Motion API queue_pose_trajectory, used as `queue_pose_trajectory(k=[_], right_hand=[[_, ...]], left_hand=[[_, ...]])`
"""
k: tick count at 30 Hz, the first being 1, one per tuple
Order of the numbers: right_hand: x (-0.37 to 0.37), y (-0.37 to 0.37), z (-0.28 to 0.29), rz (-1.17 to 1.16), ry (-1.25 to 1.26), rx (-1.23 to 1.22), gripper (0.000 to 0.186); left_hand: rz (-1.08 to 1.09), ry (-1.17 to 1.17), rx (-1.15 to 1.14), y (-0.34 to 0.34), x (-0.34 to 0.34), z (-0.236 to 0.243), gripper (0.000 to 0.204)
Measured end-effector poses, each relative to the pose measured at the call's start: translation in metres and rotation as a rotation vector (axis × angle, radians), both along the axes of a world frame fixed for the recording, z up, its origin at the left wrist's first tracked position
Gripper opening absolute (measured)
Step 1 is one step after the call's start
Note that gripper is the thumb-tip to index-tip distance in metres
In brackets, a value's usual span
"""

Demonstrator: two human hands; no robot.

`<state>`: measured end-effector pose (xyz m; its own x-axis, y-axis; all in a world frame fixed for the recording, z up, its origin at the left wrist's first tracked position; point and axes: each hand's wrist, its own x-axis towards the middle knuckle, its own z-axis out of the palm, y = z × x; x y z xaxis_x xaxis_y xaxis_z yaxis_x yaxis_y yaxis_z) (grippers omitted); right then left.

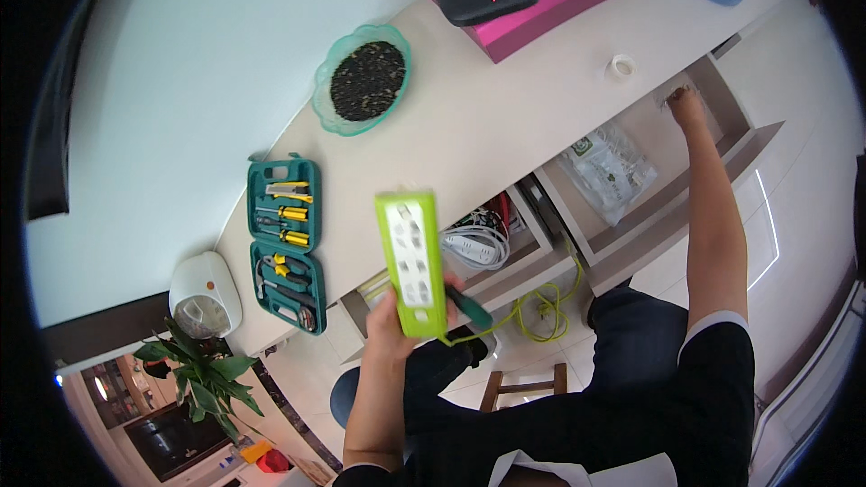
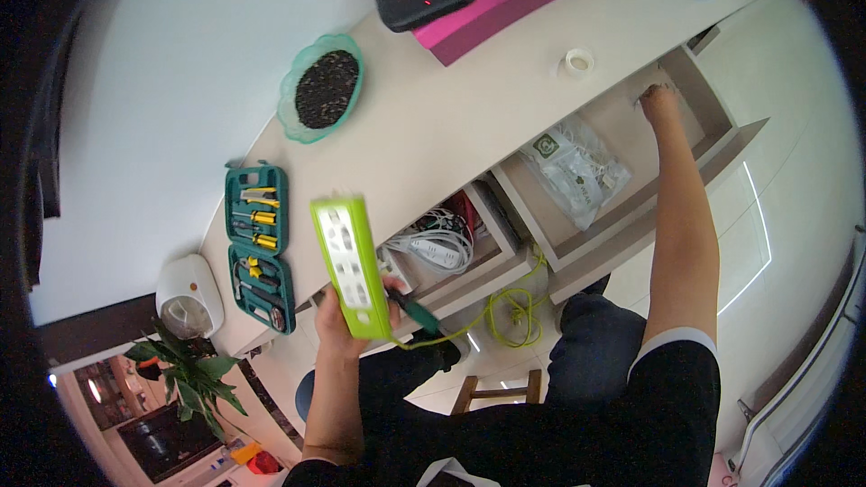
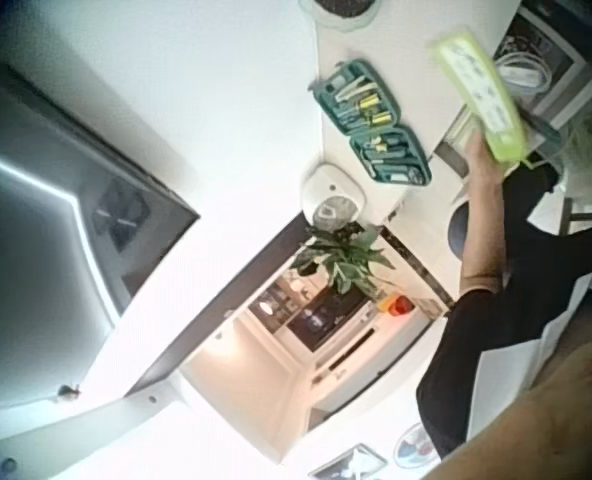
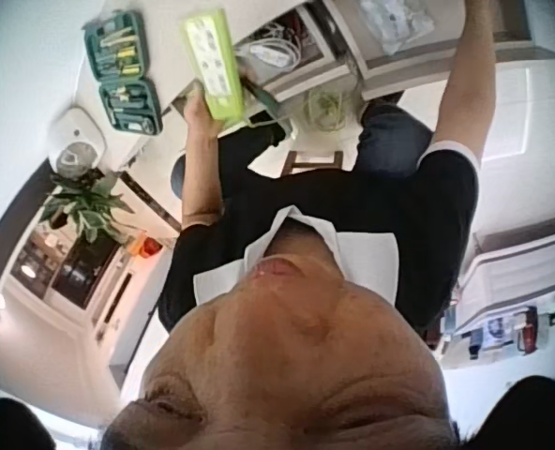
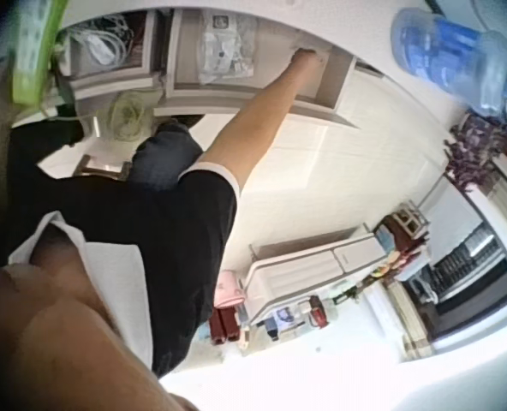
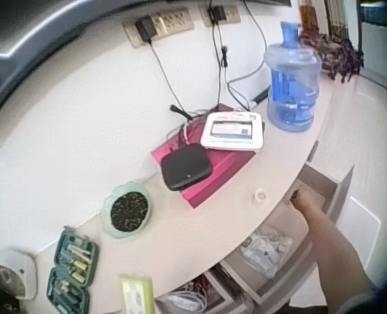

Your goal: The person uses a screwdriver to open and close the casing of a green power strip. They then open a drawer, retrieve a white extension cord, and place it inside the drawer.

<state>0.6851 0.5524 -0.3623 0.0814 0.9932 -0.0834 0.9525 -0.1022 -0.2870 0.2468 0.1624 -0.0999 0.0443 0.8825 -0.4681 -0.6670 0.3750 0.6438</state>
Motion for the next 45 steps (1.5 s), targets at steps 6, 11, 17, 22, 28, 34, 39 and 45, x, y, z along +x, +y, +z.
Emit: queue_pose_trajectory(k=[6, 11, 17, 22, 28, 34, 39, 45], right_hand=[[0.01, -0.051, 0.1, 0.124, 0.326, -0.086, 0.026], [-0.022, -0.125, 0.205, 0.148, 0.617, -0.116, 0.021], [-0.093, -0.211, 0.353, 0.368, 0.719, -0.125, 0.013], [-0.162, -0.285, 0.425, 0.548, 0.7, -0.085, 0.011], [-0.206, -0.324, 0.436, 0.589, 0.854, -0.199, 0.012], [-0.217, -0.298, 0.372, 0.43, 1.163, -0.52, 0.012], [-0.233, -0.296, 0.366, 0.433, 1.214, -0.566, 0.013], [-0.242, -0.296, 0.365, 0.412, 1.236, -0.553, 0.018]], left_hand=[[0.473, 0.063, 0.055, 0.027, -0.037, 0.018, 0.058], [0.49, 0.237, -0.01, 0.018, -0.084, 0.004, 0.052], [0.33, 0.35, -0.041, 0.042, -0.103, -0.013, 0.046], [0.353, 0.554, -0.07, 0.043, -0.111, -0.028, 0.046], [0.47, 0.831, -0.155, 0.044, -0.118, -0.045, 0.04], [0.445, 0.889, -0.125, 0.042, -0.12, -0.051, 0.04], [0.455, 1.259, -0.109, 0.037, -0.133, -0.071, 0.052], [0.501, 1.771, -0.099, 0.037, -0.122, -0.057, 0.058]])
